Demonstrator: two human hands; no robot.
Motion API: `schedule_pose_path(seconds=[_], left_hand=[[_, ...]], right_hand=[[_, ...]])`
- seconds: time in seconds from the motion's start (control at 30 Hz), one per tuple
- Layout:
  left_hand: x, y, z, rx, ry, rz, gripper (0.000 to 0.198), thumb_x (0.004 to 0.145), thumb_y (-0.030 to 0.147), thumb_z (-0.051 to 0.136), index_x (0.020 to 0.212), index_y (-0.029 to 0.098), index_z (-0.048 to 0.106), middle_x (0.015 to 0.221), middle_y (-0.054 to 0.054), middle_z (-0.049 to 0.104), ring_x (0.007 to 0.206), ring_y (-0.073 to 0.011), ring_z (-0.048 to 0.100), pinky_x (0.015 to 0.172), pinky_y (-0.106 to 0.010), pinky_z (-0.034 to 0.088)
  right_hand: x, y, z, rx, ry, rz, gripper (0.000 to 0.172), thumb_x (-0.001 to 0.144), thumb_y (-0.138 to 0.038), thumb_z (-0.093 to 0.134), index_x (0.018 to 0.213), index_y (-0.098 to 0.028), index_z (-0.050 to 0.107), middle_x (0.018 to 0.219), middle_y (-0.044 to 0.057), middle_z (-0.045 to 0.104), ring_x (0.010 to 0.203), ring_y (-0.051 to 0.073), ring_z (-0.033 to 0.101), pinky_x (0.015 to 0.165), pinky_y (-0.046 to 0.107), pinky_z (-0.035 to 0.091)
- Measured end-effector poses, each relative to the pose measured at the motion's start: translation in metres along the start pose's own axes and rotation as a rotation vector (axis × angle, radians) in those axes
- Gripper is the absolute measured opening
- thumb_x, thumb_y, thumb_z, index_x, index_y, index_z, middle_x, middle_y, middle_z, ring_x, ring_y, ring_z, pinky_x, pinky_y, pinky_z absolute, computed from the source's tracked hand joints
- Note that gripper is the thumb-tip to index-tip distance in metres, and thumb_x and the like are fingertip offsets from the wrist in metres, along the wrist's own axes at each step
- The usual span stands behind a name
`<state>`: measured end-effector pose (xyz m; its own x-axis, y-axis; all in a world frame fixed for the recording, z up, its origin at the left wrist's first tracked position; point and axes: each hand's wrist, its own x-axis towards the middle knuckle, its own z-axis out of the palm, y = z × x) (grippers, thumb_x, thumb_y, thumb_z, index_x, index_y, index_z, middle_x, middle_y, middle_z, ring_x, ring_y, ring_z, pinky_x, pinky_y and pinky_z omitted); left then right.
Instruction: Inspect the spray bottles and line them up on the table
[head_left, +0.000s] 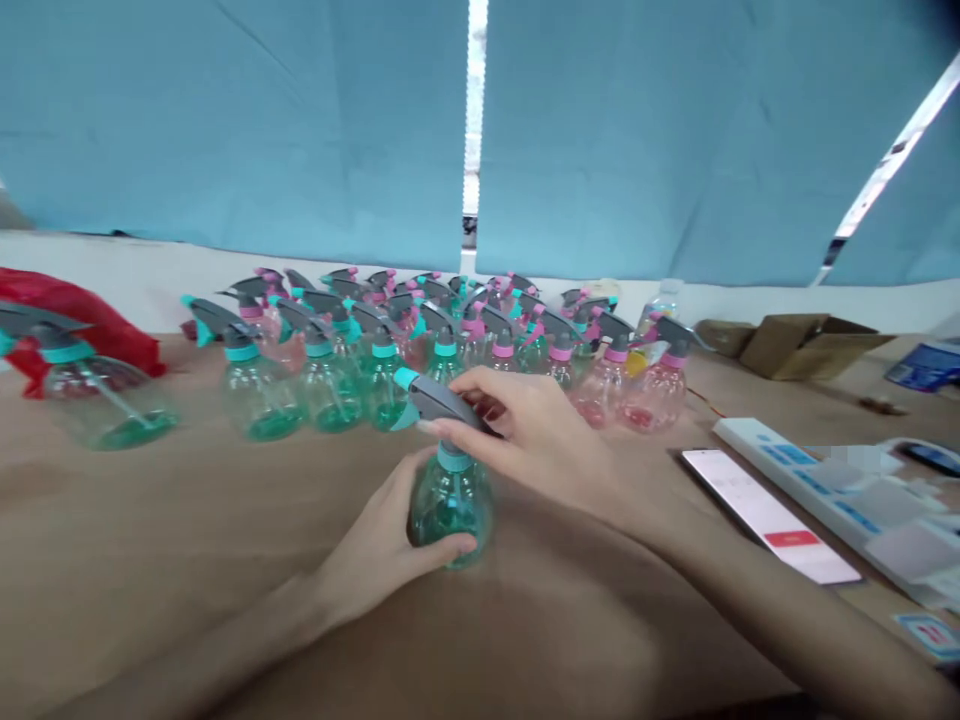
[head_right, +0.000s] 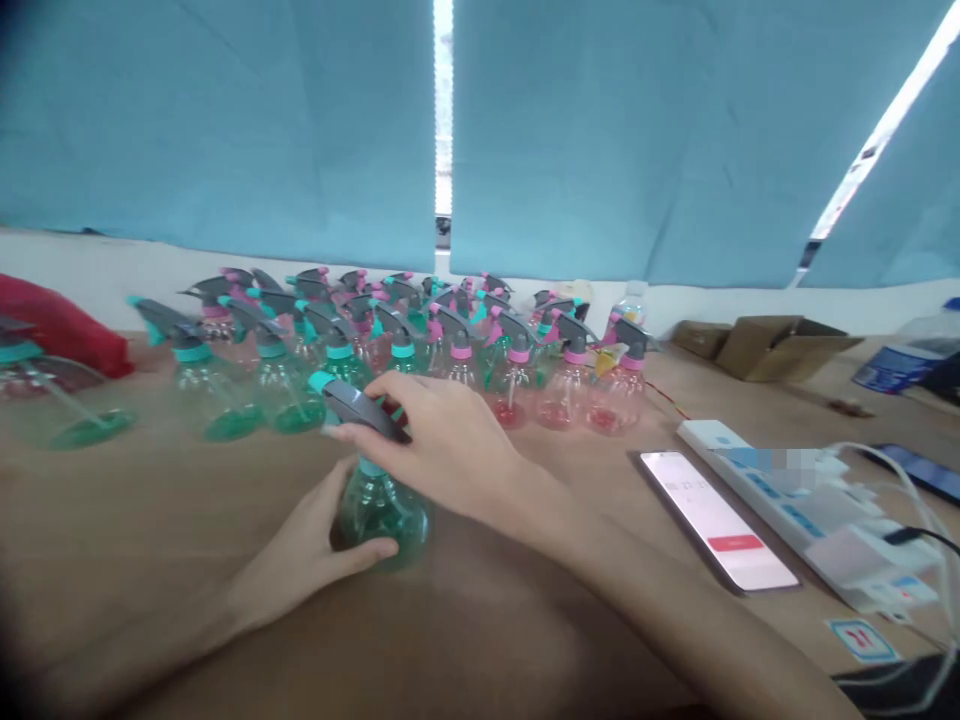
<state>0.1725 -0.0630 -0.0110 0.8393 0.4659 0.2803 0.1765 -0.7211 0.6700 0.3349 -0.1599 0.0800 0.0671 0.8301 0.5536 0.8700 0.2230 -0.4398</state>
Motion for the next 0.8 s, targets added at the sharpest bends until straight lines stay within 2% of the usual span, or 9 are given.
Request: schedule_pose_path(seconds=[0.07, 0.17, 0.3, 0.5, 0.63, 0.8], left_hand=[[0.012, 0.001, 0.012, -0.007, 0.002, 0.031, 0.075, 0.076, 0.046, 0.069, 0.136, 0.031, 0.026, 0.137, -0.009, 0.042, 0.125, -0.0336, 0.04, 0.099, -0.052, 0.035], [0.027, 0.003, 0.027, -0.04, -0.012, 0.058, 0.076, 0.075, 0.047, 0.069, 0.136, 0.03, 0.027, 0.137, -0.009, 0.042, 0.125, -0.0329, 0.041, 0.099, -0.051, 0.035], [0.038, 0.001, 0.036, -0.066, -0.012, 0.069, 0.083, 0.073, 0.048, 0.07, 0.138, 0.029, 0.022, 0.139, -0.01, 0.038, 0.128, -0.0342, 0.036, 0.1, -0.051, 0.035], [0.041, -0.008, 0.035, -0.092, -0.01, 0.078, 0.092, 0.072, 0.048, 0.072, 0.142, 0.032, 0.014, 0.138, -0.01, 0.038, 0.127, -0.0357, 0.036, 0.101, -0.055, 0.034], [0.04, -0.011, 0.033, -0.107, -0.019, 0.117, 0.091, 0.067, 0.049, 0.076, 0.138, 0.031, 0.021, 0.138, -0.01, 0.037, 0.128, -0.0345, 0.035, 0.101, -0.053, 0.034], [0.04, -0.009, 0.032, -0.086, -0.053, 0.103, 0.088, 0.064, 0.055, 0.076, 0.133, 0.031, 0.029, 0.134, -0.01, 0.041, 0.125, -0.0354, 0.039, 0.1, -0.054, 0.035]], right_hand=[[-0.007, 0.019, -0.002, 0.196, -0.014, 0.021, 0.035, 0.078, -0.051, 0.06, 0.098, -0.022, 0.059, 0.092, -0.001, 0.066, 0.077, 0.014, 0.058, 0.064, 0.025, 0.042], [-0.01, 0.04, 0.0, 0.434, -0.033, 0.077, 0.039, 0.074, -0.044, 0.066, 0.105, -0.023, 0.055, 0.096, 0.0, 0.063, 0.084, 0.014, 0.058, 0.069, 0.025, 0.044], [-0.005, 0.051, 0.005, 0.555, -0.008, 0.09, 0.039, 0.072, -0.039, 0.069, 0.105, -0.025, 0.054, 0.095, -0.001, 0.06, 0.083, 0.014, 0.057, 0.07, 0.027, 0.045], [0.001, 0.057, 0.024, 0.71, -0.043, 0.128, 0.04, 0.068, -0.038, 0.073, 0.102, -0.026, 0.055, 0.089, -0.001, 0.059, 0.074, 0.015, 0.056, 0.062, 0.029, 0.045], [0.005, 0.06, 0.036, 0.757, -0.057, 0.111, 0.031, 0.072, -0.034, 0.068, 0.098, -0.026, 0.056, 0.085, -0.001, 0.059, 0.076, 0.016, 0.055, 0.066, 0.031, 0.046], [0.005, 0.061, 0.033, 0.73, -0.07, 0.072, 0.02, 0.072, -0.021, 0.059, 0.091, -0.026, 0.052, 0.081, -0.003, 0.053, 0.069, 0.014, 0.049, 0.064, 0.029, 0.045]])
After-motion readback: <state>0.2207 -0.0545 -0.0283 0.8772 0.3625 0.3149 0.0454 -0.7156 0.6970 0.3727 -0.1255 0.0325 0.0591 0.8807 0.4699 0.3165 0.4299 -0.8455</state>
